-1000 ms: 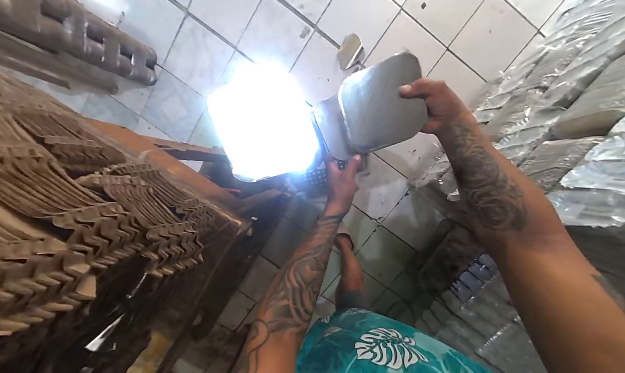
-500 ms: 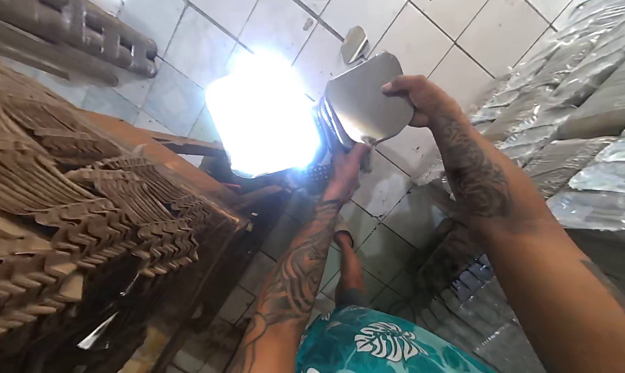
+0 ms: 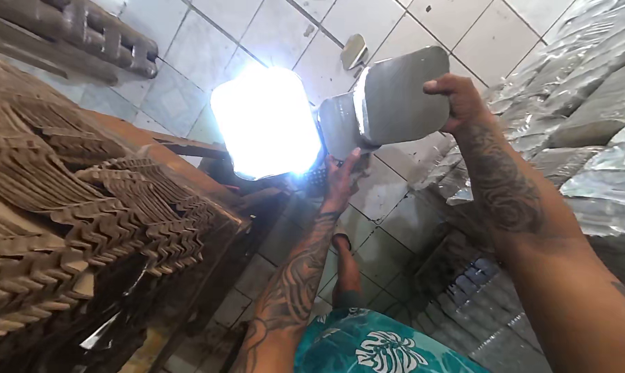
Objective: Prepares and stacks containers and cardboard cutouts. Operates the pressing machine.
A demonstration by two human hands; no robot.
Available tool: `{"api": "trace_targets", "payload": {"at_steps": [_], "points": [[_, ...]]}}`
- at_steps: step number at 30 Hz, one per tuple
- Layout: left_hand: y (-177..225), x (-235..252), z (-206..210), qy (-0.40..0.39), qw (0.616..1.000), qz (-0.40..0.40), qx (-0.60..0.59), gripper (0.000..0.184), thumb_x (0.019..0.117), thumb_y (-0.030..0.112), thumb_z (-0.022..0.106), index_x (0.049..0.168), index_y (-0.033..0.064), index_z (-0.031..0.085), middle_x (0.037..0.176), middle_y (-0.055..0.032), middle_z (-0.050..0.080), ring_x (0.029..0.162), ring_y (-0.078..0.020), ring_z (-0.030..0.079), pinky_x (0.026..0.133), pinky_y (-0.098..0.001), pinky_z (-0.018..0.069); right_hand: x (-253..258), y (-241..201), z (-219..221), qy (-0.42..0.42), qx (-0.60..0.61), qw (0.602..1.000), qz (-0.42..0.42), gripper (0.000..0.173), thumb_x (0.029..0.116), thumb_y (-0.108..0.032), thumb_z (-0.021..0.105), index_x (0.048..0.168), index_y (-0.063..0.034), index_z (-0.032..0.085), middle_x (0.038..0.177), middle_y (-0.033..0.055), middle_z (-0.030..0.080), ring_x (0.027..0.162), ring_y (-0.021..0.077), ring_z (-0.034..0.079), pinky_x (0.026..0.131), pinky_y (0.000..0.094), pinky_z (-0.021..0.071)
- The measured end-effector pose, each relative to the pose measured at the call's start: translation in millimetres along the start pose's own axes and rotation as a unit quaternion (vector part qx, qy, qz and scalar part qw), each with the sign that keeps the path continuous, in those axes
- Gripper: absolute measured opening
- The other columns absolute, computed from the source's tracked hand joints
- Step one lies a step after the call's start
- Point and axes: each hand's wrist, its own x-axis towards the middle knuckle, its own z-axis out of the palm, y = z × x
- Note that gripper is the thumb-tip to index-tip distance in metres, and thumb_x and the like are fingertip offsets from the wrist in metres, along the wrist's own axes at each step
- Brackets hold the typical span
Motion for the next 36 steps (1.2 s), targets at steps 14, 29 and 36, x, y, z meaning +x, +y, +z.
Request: {"api": "trace_targets", "payload": {"at_steps": [14,29,36], "points": [[-32.5,31.0,-15.9,-0.110,0.967,0.007,-0.231,0.051,0.1064,0.053,0.042,0.138,0.0142,0.050,0.128,-0.0065,0.064,0.119,-0.0192,0.061,0.103,-0.0452,0.0517,46.5,43.6,31.8,-0.049,-0.103,0.990,0.080,0.104,0.0772,-0.038,0.080,0.161,-0.0198,0.021,0.136,0.0076,0.061,0.118,0.0213,0.065,0.096,0.0445,0.0585],[-22.7,12.8,37.1,-0.092,0.995,-0.028,-0.031,0.076,0.1002,0.061,0.049,0.156,0.0121,0.034,0.152,-0.0127,0.048,0.139,-0.0232,0.047,0.114,-0.0489,0.0424,6.3,42.0,7.0,0.031,-0.010,0.999,0.019,0.024,0.0896,-0.031,0.060,0.108,-0.0159,0.063,0.093,0.0004,0.074,0.086,0.0142,0.072,0.075,0.0379,0.0631],[18.4,-127.3,-14.3,-0.181,0.942,0.028,0.281,0.092,0.0879,0.060,0.070,0.157,0.0094,0.037,0.159,-0.0201,0.039,0.146,-0.0330,0.040,0.115,-0.0551,0.0397,-130.8,75.5,1.9,0.086,-0.007,0.962,-0.260,0.020,0.0967,-0.026,0.057,0.086,-0.0317,0.073,0.084,-0.0180,0.073,0.079,-0.0069,0.067,0.074,0.0163,0.0569]]}}
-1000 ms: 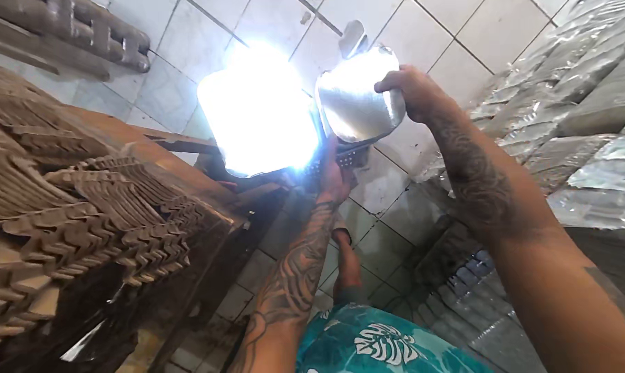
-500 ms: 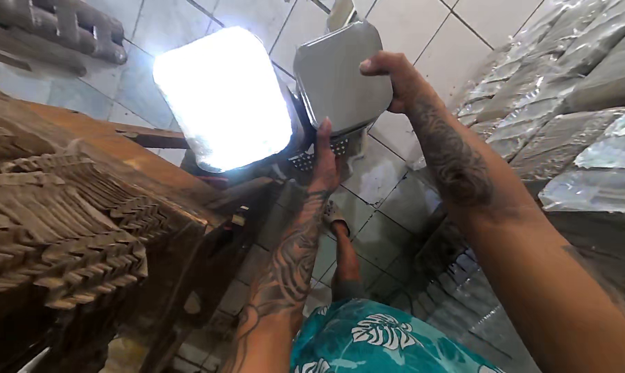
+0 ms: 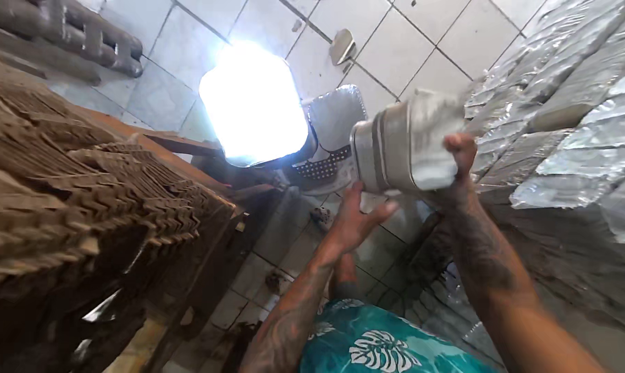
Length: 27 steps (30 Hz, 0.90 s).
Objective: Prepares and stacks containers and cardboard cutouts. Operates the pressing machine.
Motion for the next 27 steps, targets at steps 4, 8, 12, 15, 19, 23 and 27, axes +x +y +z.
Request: {"api": "trace_targets", "payload": {"at_steps": [4,8,12,15,19,23,27], "points": [[45.4,-104.0,-30.1,0.094,0.992,0.081,-0.003,0.103,0.0825,0.062,0.075,0.154,0.0008,0.035,0.152,-0.0197,0.046,0.130,-0.0173,0.055,0.105,-0.0384,0.0501,-88.5,-34.9,53.8,-0.007,0.158,0.987,-0.019,0.022,0.0993,-0.033,0.058,0.086,-0.0272,0.075,0.081,-0.0174,0.072,0.075,-0.0105,0.065,0.068,0.0092,0.0525],[82.2,-179.7,-60.4,0.036,0.983,0.170,0.057,0.103,0.0743,0.060,0.084,0.151,0.0098,0.039,0.130,-0.0099,0.061,0.113,-0.0114,0.065,0.099,-0.0371,0.0570,-137.4,-87.5,161.7,-0.132,0.448,0.884,0.034,0.024,0.0966,-0.026,0.061,0.094,-0.0102,0.078,0.087,-0.0050,0.077,0.081,-0.0019,0.072,0.077,0.0136,0.0573],[78.8,-268.3,-105.1,0.046,0.976,0.194,0.090,0.101,0.0758,0.052,0.087,0.151,0.0066,0.037,0.133,-0.0102,0.062,0.121,-0.0129,0.062,0.106,-0.0368,0.0534,-178.8,-86.9,215.6,-0.247,0.320,0.912,-0.065,0.029,0.1032,-0.033,0.051,0.102,-0.0254,0.078,0.101,-0.0128,0.077,0.100,-0.0035,0.069,0.089,0.0191,0.0561],[60.4,-354.0,-150.5,0.050,0.982,0.159,0.091,0.110,0.0760,0.057,0.084,0.157,0.0050,0.029,0.145,-0.0119,0.054,0.130,-0.0142,0.057,0.108,-0.0364,0.0514,-208.2,-109.0,269.5,-0.304,0.163,0.921,-0.179,0.029,0.1073,-0.027,0.046,0.110,-0.0305,0.075,0.105,-0.0196,0.073,0.103,-0.0094,0.064,0.091,0.0139,0.0509],[4.5,-466.3,-192.8,0.122,0.953,0.267,-0.067,0.131,0.0701,0.072,0.079,0.158,0.0020,0.013,0.140,-0.0052,0.057,0.121,-0.0074,0.062,0.102,-0.0309,0.0562,-285.4,-162.8,386.9,-0.338,0.134,0.930,0.056,0.016,0.0959,-0.031,0.064,0.101,-0.0293,0.079,0.091,-0.0221,0.074,0.084,-0.0139,0.065,0.079,0.0085,0.0524],[-53.5,-533.3,-231.8,0.198,0.921,0.217,-0.254,0.098,0.0708,0.055,0.085,0.149,0.0248,0.035,0.112,0.0089,0.070,0.092,-0.0018,0.070,0.079,-0.0254,0.0616,-353.3,-176.4,516.3,-0.250,0.028,0.925,0.286,0.084,0.0823,-0.043,0.081,0.152,-0.0296,0.035,0.110,-0.0041,0.073,0.092,0.0089,0.072,0.080,0.0317,0.0628],[-107.9,-576.1,-272.8,0.170,0.869,0.210,-0.415,0.010,0.0879,0.032,0.070,0.090,0.0226,0.074,0.079,0.0060,0.073,0.070,-0.0021,0.069,0.063,-0.0229,0.0600,-357.6,-182.4,586.0,-0.331,0.038,0.843,0.423,0.064,0.1017,-0.069,0.031,0.132,-0.0192,0.056,0.110,0.0021,0.071,0.100,0.0138,0.070,0.083,0.0361,0.0610]]}}
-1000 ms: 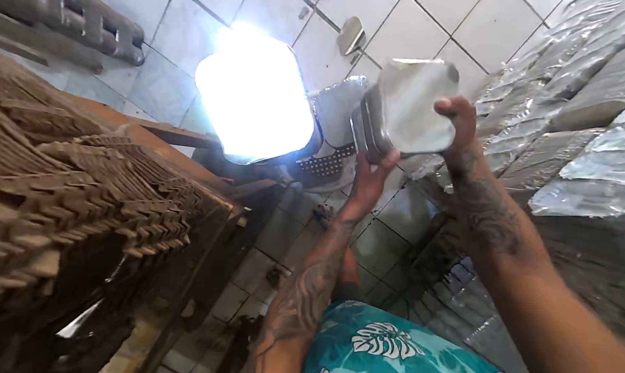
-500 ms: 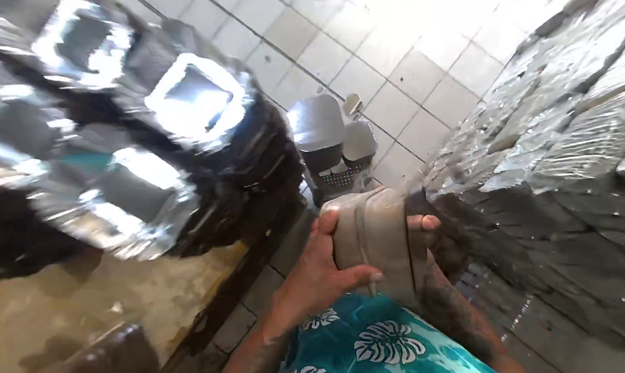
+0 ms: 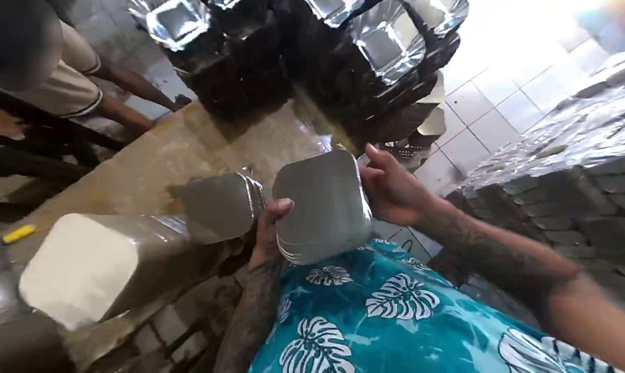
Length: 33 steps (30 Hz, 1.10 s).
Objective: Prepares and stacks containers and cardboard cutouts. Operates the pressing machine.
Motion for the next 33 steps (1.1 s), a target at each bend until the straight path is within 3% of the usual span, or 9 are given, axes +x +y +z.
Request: {"api": "trace_targets", "payload": {"at_steps": [2,5,9,14,18,20,24,27,33], "points": [[2.0,-6.2,-8.3,-0.003,0.998,0.032,-0.048,0.011,0.0894,0.030,0.069,0.084,0.0225,0.074,0.077,0.0066,0.073,0.070,-0.0005,0.070,0.065,-0.0211,0.0602,8.6,-17.2,15.3,-0.008,-0.031,0.998,0.052,0.071,0.1030,-0.070,0.017,0.125,-0.0153,0.057,0.110,0.0036,0.069,0.100,0.0148,0.069,0.082,0.0369,0.0600],[4.9,-7.2,8.5,0.044,0.997,0.042,-0.051,0.011,0.0800,0.031,0.078,0.085,0.0216,0.074,0.076,0.0050,0.073,0.069,-0.0027,0.070,0.064,-0.0230,0.0605,11.6,-22.5,26.1,0.008,-0.097,0.994,0.055,0.048,0.1023,-0.053,0.048,0.135,-0.0187,0.052,0.108,0.0021,0.072,0.096,0.0135,0.071,0.080,0.0358,0.0623],[-9.0,25.0,18.0,0.026,0.999,0.030,-0.025,0.066,0.0792,0.040,0.081,0.135,0.0219,0.052,0.100,0.0012,0.073,0.087,-0.0095,0.072,0.077,-0.0312,0.0627,30.2,1.1,-16.7,0.078,-0.126,0.989,-0.003,0.062,0.0849,-0.029,0.074,0.141,-0.0228,0.048,0.102,0.0046,0.073,0.083,0.0160,0.073,0.071,0.0370,0.0628],[-30.3,109.4,9.5,0.144,0.988,-0.054,-0.017,0.053,0.1028,0.063,0.040,0.112,0.0180,0.068,0.090,0.0029,0.072,0.080,-0.0071,0.070,0.071,-0.0298,0.0608,78.5,20.7,-95.5,0.095,-0.232,0.954,-0.166,0.102,0.0730,-0.022,0.084,0.158,-0.0146,0.029,0.129,0.0071,0.066,0.105,0.0171,0.071,0.086,0.0412,0.0626],[-21.7,174.5,-11.4,0.113,0.987,0.082,0.074,0.050,0.1108,0.030,0.020,0.092,0.0228,0.066,0.079,0.0134,0.070,0.075,0.0054,0.065,0.073,-0.0171,0.0559,129.7,33.3,-135.7,0.033,-0.474,0.775,-0.417,0.101,0.0755,-0.042,0.084,0.150,0.0060,0.034,0.146,0.0336,0.045,0.137,0.0373,0.048,0.115,0.0514,0.0399],[-17.8,187.2,-26.0,0.051,0.986,0.130,0.087,0.035,0.1054,0.036,0.042,0.125,0.0183,0.066,0.101,0.0101,0.074,0.093,0.0007,0.069,0.086,-0.0235,0.0580,161.6,41.1,-155.5,0.024,-0.504,0.676,-0.537,0.097,0.0778,-0.054,0.078,0.151,-0.0101,0.033,0.145,0.0192,0.048,0.136,0.0301,0.046,0.118,0.0515,0.0315],[-5.7,217.3,-30.3,-0.009,0.985,0.149,0.091,0.051,0.0877,0.033,0.077,0.130,0.0141,0.058,0.097,0.0042,0.076,0.083,-0.0069,0.072,0.076,-0.0276,0.0616,213.8,51.0,-189.1,0.000,-0.495,0.608,-0.621,0.097,0.0838,-0.065,0.067,0.158,-0.0220,0.020,0.161,0.0060,0.028,0.146,0.0176,0.034,0.124,0.0405,0.0221],[-9.8,223.5,-33.3,0.054,0.981,0.088,0.166,0.073,0.0944,0.031,0.064,0.152,0.0051,0.027,0.113,0.0057,0.070,0.096,-0.0045,0.070,0.087,-0.0268,0.0603,230.2,59.5,-201.3,-0.034,-0.459,0.659,-0.595,0.109,0.0771,-0.066,0.072,0.159,-0.0228,0.014,0.161,0.0059,0.031,0.147,0.0147,0.035,0.126,0.0443,0.0168],[-10.8,209.5,-23.9,0.133,0.982,0.043,0.130,0.037,0.1055,0.048,0.043,0.126,0.0220,0.060,0.104,0.0103,0.076,0.097,-0.0002,0.070,0.088,-0.0237,0.0592,232.8,53.8,-200.9,-0.023,-0.468,0.633,-0.617,0.107,0.0805,-0.078,0.059,0.160,-0.0267,0.011,0.165,0.0014,0.026,0.151,0.0130,0.027,0.127,0.0473,0.0098]]}}
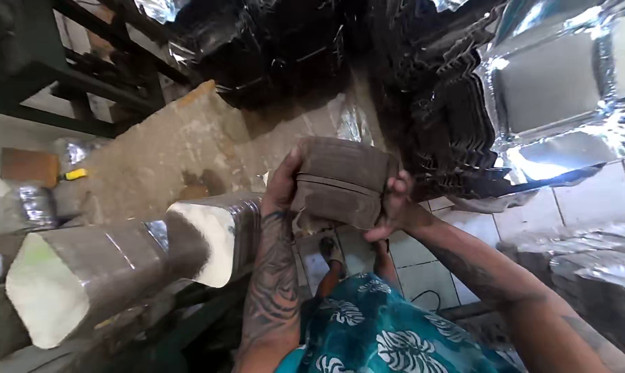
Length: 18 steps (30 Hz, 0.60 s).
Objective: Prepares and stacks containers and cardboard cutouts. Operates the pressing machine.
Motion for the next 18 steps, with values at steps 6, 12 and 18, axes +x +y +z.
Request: {"api": "trace_targets", "payload": {"at_steps": [6,12,18], "points": [[-18.7,7.5,-9.3,0.040,0.998,0.014,0.039,0.060,0.1102,0.047,0.022,0.152,0.0063,0.037,0.132,0.0029,0.063,0.118,-0.0003,0.059,0.101,-0.0236,0.0483,-2.6,0.4,5.5,0.028,-0.017,0.998,-0.045,0.108,0.0819,-0.083,0.053,0.162,-0.0212,0.015,0.168,0.0053,0.024,0.154,0.0184,0.026,0.128,0.0562,0.0086],[-25.1,8.7,-16.7,0.042,0.999,-0.030,0.000,0.062,0.1097,0.052,0.021,0.152,0.0112,0.041,0.136,0.0007,0.063,0.122,-0.0044,0.058,0.104,-0.0281,0.0472,2.2,-6.1,6.6,0.047,-0.028,0.997,-0.048,0.107,0.0841,-0.085,0.046,0.162,-0.0200,0.015,0.166,0.0027,0.027,0.153,0.0152,0.027,0.129,0.0552,0.0052],[-25.0,6.2,-9.2,0.027,0.995,-0.072,-0.068,0.058,0.1095,0.053,0.015,0.143,0.0150,0.045,0.108,0.0040,0.073,0.097,-0.0063,0.070,0.084,-0.0289,0.0602,0.2,-9.7,6.5,0.049,-0.022,0.997,-0.050,0.099,0.0860,-0.073,0.057,0.160,-0.0192,0.020,0.164,0.0023,0.031,0.152,0.0164,0.030,0.128,0.0482,0.0154]]}}
